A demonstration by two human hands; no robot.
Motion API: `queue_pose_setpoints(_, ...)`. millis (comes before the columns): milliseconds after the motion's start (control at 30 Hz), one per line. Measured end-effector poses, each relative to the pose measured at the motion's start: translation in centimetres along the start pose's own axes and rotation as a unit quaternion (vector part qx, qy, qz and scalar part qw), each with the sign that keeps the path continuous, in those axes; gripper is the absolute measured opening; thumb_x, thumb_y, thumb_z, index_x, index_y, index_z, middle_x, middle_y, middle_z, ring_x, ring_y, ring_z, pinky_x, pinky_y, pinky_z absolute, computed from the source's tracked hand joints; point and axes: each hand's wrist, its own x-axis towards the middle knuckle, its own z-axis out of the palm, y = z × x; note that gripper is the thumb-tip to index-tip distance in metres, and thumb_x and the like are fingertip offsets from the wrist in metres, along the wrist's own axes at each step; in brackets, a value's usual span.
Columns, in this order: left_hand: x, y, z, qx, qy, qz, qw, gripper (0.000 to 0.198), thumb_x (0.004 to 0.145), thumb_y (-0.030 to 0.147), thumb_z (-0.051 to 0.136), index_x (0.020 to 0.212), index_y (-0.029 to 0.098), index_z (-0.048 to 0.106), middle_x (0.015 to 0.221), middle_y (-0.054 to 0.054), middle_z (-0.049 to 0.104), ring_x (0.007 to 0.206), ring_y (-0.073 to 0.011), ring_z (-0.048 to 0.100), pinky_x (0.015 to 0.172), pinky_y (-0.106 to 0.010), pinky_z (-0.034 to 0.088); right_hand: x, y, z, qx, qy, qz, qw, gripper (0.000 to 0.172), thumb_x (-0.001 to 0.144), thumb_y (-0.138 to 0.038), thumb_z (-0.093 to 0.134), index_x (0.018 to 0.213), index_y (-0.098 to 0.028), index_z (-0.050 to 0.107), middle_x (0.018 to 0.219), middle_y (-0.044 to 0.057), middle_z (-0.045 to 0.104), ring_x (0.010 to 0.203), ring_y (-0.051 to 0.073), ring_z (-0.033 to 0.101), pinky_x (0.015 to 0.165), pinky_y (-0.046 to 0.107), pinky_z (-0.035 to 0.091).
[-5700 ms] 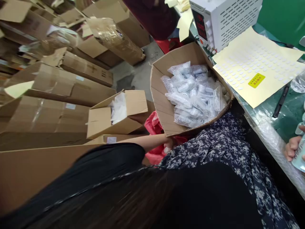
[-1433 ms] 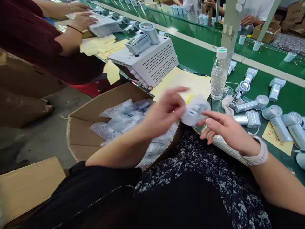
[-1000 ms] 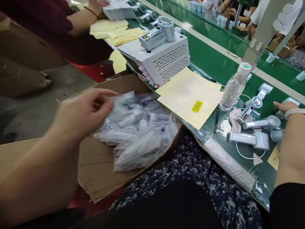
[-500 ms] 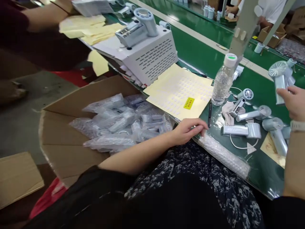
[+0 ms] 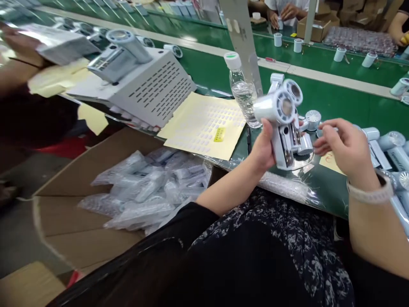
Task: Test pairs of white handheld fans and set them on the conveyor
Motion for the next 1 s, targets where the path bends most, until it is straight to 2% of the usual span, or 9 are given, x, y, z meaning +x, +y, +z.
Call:
queue_pose_setpoints(67,0.9,2.0,-0.6,0.020,0.048,0.038,0.998,0.100,0.096,0.102,0.065,0.155,0.022,0.072,0.142,-0.016,0.086,0.154,-0.0402,0.076,0.126,-0.055,0.066,2.1,0.9,1.5,-0.161,-0.041,0.101,0.981,0.047,0.123,-0.038,0.039,0.130,-0.014,0.079,0.104,0.020,0.088,0.084,0.030,0.086,0.080,0.042,0.068)
queue_pose_setpoints(200,3.1,4.3,-0.8,0.072,0.074,0.109,0.989,0.102,0.095,0.110,0.052,0.146,0.025,0.077,0.139,-0.013,0.086,0.160,-0.0420,0.071,0.127,-0.053,0.064,4.0,1.4,6.2,-0.252,-0.064,0.108,0.960,0.023,0.116,-0.025,0.060,0.117,-0.010,0.078,0.111,0.029,0.087,0.105,0.040,0.086,0.087,0.043,0.062)
queue_pose_setpoints(300,4.0,3.8,-1.0,0.107,0.036,0.114,0.987,0.108,0.084,0.118,0.053,0.131,0.024,0.081,0.138,-0.014,0.085,0.161,-0.0444,0.070,0.126,-0.054,0.065,3.8,1.0,8.5,-0.252,-0.066,0.102,0.960,0.026,0.116,-0.028,0.063,0.131,-0.010,0.074,0.124,0.030,0.086,0.107,0.040,0.086,0.083,0.040,0.060)
queue_pose_setpoints(433,3.9,2.1,-1.7,0.098,0.002,0.074,0.992,0.109,0.073,0.118,0.069,0.122,0.021,0.078,0.141,-0.016,0.084,0.164,-0.0463,0.066,0.125,-0.057,0.067,3.0,1.2,8.0,-0.229,-0.086,0.084,0.966,0.025,0.116,-0.017,0.050,0.122,-0.012,0.074,0.125,0.026,0.085,0.100,0.033,0.086,0.077,0.036,0.057)
queue_pose_setpoints(500,3.7,1.7,-1.7,0.066,0.019,0.034,0.997,0.105,0.082,0.114,0.066,0.128,0.020,0.076,0.149,-0.017,0.082,0.166,-0.0441,0.065,0.127,-0.057,0.066,2.2,1.8,6.9,-0.169,-0.103,0.066,0.978,0.020,0.117,-0.023,0.055,0.115,-0.016,0.073,0.107,0.017,0.086,0.086,0.027,0.083,0.072,0.034,0.057)
queue_pose_setpoints(567,3.7,1.8,-1.4,0.019,0.033,-0.001,0.999,0.104,0.092,0.111,0.055,0.133,0.018,0.074,0.155,-0.018,0.079,0.167,-0.0424,0.064,0.129,-0.060,0.064,1.5,2.3,5.9,-0.002,-0.114,0.052,0.992,0.029,0.117,-0.045,0.063,0.110,-0.019,0.075,0.083,0.007,0.080,0.069,0.023,0.076,0.067,0.033,0.058)
queue_pose_setpoints(700,4.1,2.4,-0.7,-0.088,0.005,-0.030,0.996,0.096,0.098,0.110,0.045,0.113,0.019,0.071,0.152,-0.018,0.081,0.168,-0.0431,0.063,0.132,-0.066,0.059,0.1,2.0,5.1,0.309,-0.130,0.077,0.939,0.068,0.087,-0.088,0.091,0.096,-0.021,0.085,0.074,0.005,0.078,0.069,0.022,0.074,0.068,0.037,0.063)
queue_pose_setpoints(833,4.1,2.4,-0.5,-0.103,-0.016,-0.007,0.994,0.085,0.099,0.106,0.051,0.086,0.022,0.057,0.154,-0.018,0.080,0.168,-0.0431,0.062,0.131,-0.061,0.061,-1.1,0.0,5.8,0.355,-0.093,0.125,0.922,0.070,0.067,-0.086,0.107,0.089,-0.022,0.087,0.069,0.005,0.078,0.062,0.022,0.073,0.061,0.035,0.063)
queue_pose_setpoints(1000,3.9,2.0,-0.5,-0.039,0.024,-0.008,0.999,0.090,0.096,0.109,0.051,0.085,0.020,0.056,0.166,-0.018,0.071,0.172,-0.0409,0.057,0.134,-0.058,0.057,-2.2,-2.0,7.1,0.348,0.005,0.077,0.934,0.068,0.078,-0.088,0.100,0.078,-0.024,0.074,0.060,-0.001,0.067,0.054,0.016,0.064,0.051,0.028,0.054)
